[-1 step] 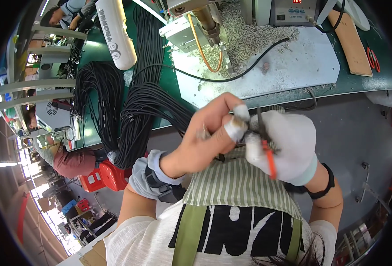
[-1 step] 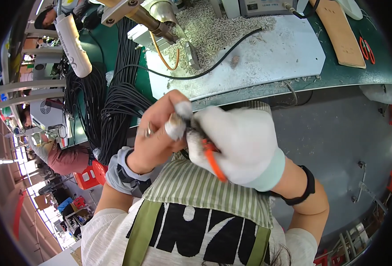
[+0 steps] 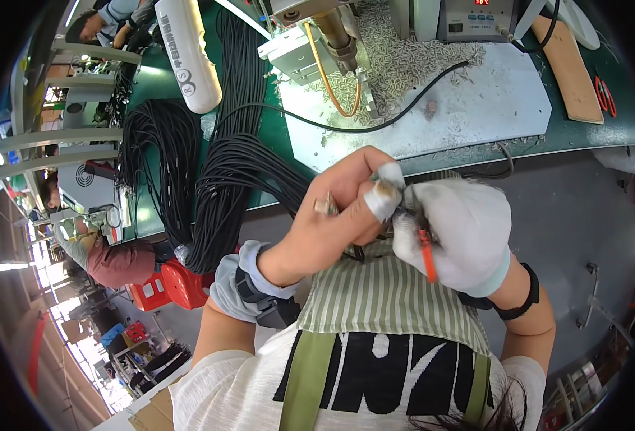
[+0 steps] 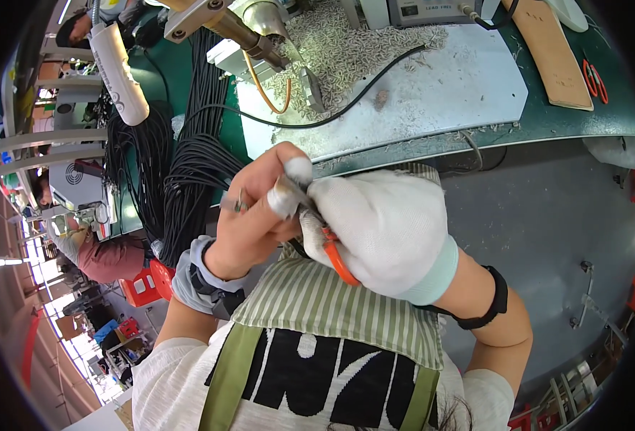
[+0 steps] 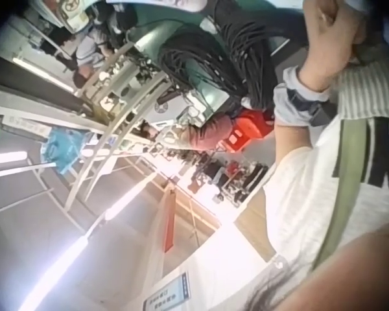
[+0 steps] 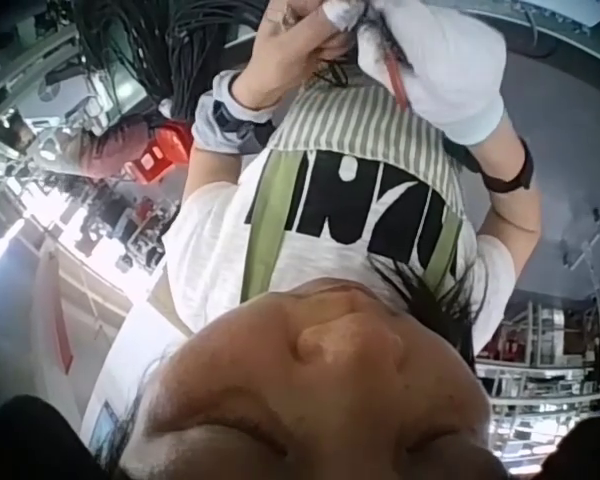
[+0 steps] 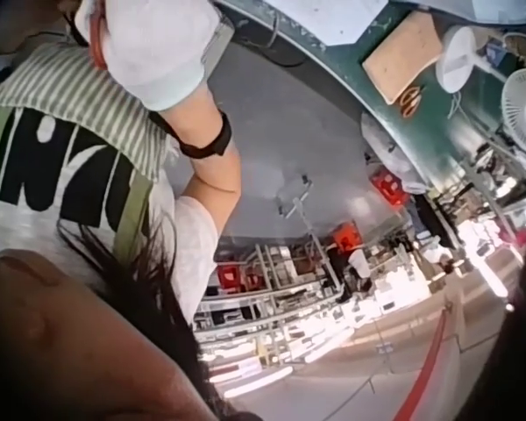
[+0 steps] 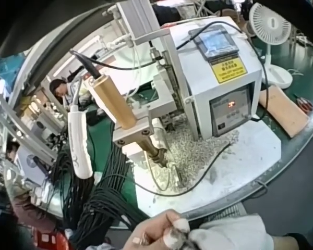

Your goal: Crimp metal connectors onto electrical wires using a machine and trim excess with scissors.

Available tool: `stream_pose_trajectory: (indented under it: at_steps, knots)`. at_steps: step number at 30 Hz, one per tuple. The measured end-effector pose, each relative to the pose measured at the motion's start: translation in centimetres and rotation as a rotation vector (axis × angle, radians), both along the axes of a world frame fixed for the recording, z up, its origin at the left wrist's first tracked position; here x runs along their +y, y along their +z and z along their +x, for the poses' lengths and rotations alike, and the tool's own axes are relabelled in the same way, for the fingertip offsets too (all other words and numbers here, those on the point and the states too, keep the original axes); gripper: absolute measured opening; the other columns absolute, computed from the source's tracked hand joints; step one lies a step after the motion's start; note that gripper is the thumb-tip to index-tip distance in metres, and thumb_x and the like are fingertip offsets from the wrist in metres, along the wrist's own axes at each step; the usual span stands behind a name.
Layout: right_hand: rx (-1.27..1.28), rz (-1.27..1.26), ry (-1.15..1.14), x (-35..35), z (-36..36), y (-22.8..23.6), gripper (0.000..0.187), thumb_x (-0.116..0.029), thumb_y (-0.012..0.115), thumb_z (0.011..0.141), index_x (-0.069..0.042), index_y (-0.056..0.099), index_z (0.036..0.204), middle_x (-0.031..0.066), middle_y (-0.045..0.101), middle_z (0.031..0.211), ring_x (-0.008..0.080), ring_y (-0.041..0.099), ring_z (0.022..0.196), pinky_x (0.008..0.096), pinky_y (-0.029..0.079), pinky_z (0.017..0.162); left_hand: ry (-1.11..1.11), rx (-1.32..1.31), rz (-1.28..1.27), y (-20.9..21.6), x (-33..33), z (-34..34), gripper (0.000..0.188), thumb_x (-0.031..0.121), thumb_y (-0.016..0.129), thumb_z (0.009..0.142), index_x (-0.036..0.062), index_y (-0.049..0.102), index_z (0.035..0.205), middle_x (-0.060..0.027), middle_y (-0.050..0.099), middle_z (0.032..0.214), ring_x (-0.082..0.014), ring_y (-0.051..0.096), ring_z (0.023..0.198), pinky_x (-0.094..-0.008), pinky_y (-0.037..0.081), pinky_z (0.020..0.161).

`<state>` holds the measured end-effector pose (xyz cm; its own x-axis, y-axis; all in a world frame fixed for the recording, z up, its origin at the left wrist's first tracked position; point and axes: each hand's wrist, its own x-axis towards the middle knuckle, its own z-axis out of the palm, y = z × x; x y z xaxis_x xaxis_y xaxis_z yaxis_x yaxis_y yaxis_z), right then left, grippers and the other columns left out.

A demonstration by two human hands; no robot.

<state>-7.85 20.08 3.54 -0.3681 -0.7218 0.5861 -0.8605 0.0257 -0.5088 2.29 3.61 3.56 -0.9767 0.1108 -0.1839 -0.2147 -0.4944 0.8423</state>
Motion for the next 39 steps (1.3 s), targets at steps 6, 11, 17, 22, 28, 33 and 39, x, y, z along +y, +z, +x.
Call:
stream_pose_trajectory:
  at_steps: [6, 11, 17, 22, 28, 33, 39]
  knots:
    - [-1.055, 0.232, 0.073, 0.6, -0.4, 2.3, 0.019, -0.015, 0.054, 0.085, 0.003, 0.056, 0.079, 0.0073, 0.055, 0.053, 0.0174, 0.054, 0.041, 0.0300, 0.049, 0.048, 0.082, 0.185, -0.427, 0.5, 0.0, 0.3, 0.026, 0.010, 0.056, 0.094, 0.0007, 0.042, 0.114, 0.0008, 0.058, 0.081, -0.0006, 0.046, 0.064, -0.0194, 0.039, 0.055]
    - [-1.815, 0.340, 0.317, 0.9, -2.1, 1.7, 0.007, -0.010, 0.059, 0.082, -0.004, 0.058, 0.079, 0.0117, 0.056, 0.059, 0.0243, 0.059, 0.050, 0.0293, 0.046, 0.048, -0.021, 0.430, -0.871, 0.9, -1.0, 0.7, 0.027, 0.004, 0.059, 0.090, -0.0019, 0.044, 0.112, -0.0045, 0.061, 0.090, -0.0029, 0.052, 0.072, -0.0187, 0.042, 0.065]
    - [-0.916, 0.172, -0.096, -0.1, 1.4, 1.3, 0.008, -0.011, 0.063, 0.078, -0.005, 0.059, 0.083, 0.0119, 0.056, 0.063, 0.0259, 0.060, 0.053, 0.0302, 0.050, 0.052, 0.098, 0.261, -0.471, 1.2, 0.0, 0.1, 0.026, 0.004, 0.064, 0.086, -0.0016, 0.048, 0.105, -0.0048, 0.060, 0.086, -0.0072, 0.057, 0.073, -0.0188, 0.044, 0.070]
    - [-0.076, 0.132, -0.193, 0.4, 0.0, 1.8, 0.020, -0.012, 0.068, 0.073, -0.002, 0.060, 0.087, 0.0085, 0.057, 0.065, 0.0240, 0.060, 0.054, 0.0325, 0.054, 0.060, 0.280, -0.027, -0.333, 1.1, 0.2, -0.2, 0.020, 0.000, 0.064, 0.084, -0.0015, 0.051, 0.099, -0.0038, 0.062, 0.086, -0.0041, 0.056, 0.073, -0.0173, 0.043, 0.068]
    - [0.092, 0.329, -0.188, 0.8, 0.7, 1.9, 0.025, -0.012, 0.070, 0.068, -0.007, 0.062, 0.091, 0.0049, 0.055, 0.064, 0.0259, 0.060, 0.059, 0.0342, 0.050, 0.059, 0.284, -0.058, -0.559, 1.3, 0.3, 0.0, 0.017, -0.006, 0.060, 0.081, -0.0012, 0.053, 0.095, -0.0023, 0.062, 0.083, -0.0008, 0.050, 0.066, -0.0151, 0.038, 0.059]
    - [-0.001, 0.434, -0.219, 1.2, 1.3, 1.6, 0.020, -0.011, 0.069, 0.071, -0.006, 0.064, 0.090, 0.0056, 0.055, 0.061, 0.0242, 0.058, 0.054, 0.0320, 0.047, 0.053, 0.347, -0.025, -0.669, 1.8, 1.4, -0.4, 0.018, -0.008, 0.058, 0.079, -0.0004, 0.054, 0.095, 0.0005, 0.059, 0.078, 0.0007, 0.047, 0.063, -0.0136, 0.034, 0.056]
    - [-0.591, 0.243, -0.069, 0.9, 1.3, 0.9, 0.011, -0.008, 0.066, 0.077, -0.001, 0.064, 0.084, 0.0099, 0.054, 0.057, 0.0200, 0.053, 0.045, 0.0278, 0.042, 0.046, 0.182, 0.511, -1.151, 1.4, 0.5, -0.2, 0.018, -0.007, 0.059, 0.081, 0.0008, 0.053, 0.096, 0.0026, 0.056, 0.075, 0.0011, 0.046, 0.062, -0.0133, 0.033, 0.055]
